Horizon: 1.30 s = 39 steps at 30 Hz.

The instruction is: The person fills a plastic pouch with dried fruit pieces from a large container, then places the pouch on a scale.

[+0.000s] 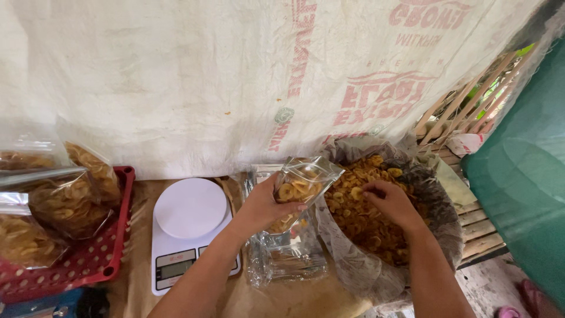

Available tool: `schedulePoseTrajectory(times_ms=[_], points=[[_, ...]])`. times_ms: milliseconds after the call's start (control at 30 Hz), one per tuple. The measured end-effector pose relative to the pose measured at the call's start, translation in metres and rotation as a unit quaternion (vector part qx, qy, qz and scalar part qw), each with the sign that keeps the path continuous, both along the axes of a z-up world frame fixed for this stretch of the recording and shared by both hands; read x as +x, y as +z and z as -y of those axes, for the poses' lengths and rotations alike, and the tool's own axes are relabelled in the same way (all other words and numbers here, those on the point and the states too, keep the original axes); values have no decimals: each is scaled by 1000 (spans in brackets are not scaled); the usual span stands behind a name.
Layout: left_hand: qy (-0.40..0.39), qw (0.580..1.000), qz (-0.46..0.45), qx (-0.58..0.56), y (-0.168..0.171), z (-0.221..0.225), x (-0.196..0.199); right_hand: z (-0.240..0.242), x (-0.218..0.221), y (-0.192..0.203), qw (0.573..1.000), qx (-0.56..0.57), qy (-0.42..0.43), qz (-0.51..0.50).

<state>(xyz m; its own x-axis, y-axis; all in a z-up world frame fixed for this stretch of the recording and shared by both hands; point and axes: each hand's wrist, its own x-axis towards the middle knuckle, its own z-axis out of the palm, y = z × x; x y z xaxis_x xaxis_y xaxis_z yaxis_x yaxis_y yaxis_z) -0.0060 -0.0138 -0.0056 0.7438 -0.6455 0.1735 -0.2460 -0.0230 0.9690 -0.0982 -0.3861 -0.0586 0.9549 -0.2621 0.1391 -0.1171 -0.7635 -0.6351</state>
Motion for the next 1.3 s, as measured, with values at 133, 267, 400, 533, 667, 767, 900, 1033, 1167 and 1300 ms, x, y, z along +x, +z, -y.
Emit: schedulePoseTrajectory(times_ms=[133, 267, 400, 533, 667, 767, 900, 1033, 1167, 1300], points=[[-7, 1000, -2, 12, -3, 2, -1, -11, -3, 14, 998, 48, -35, 28], [-2, 1000, 3, 27, -2, 3, -1, -45, -4, 54, 978, 143, -48, 142], [-7, 1000, -1, 0, -5, 0, -1, -95, -6, 105, 937, 117, 110, 309], [-32, 997, -30, -62, -6, 1, 0, -146, 12, 141, 953, -12, 150, 262], [-15, 999, -31, -42, -4, -1, 3, -150, 11, 145, 946, -1, 154, 287], [7, 999, -46, -16, -5, -3, 4, -121, -5, 134, 969, -7, 70, 236], [14, 999, -39, -18, -3, -2, 7, -87, -37, 97, 986, -96, 112, -73], [13, 1000, -11, -18, -3, -1, 6, -65, -44, 32, 917, -290, 239, -134], [13, 999, -26, 23, 2, -1, 3, -48, -34, -2, 856, -418, 268, -146], [47, 995, -57, 65, 4, -3, 7, -29, -23, -2, 886, -388, 191, -166]])
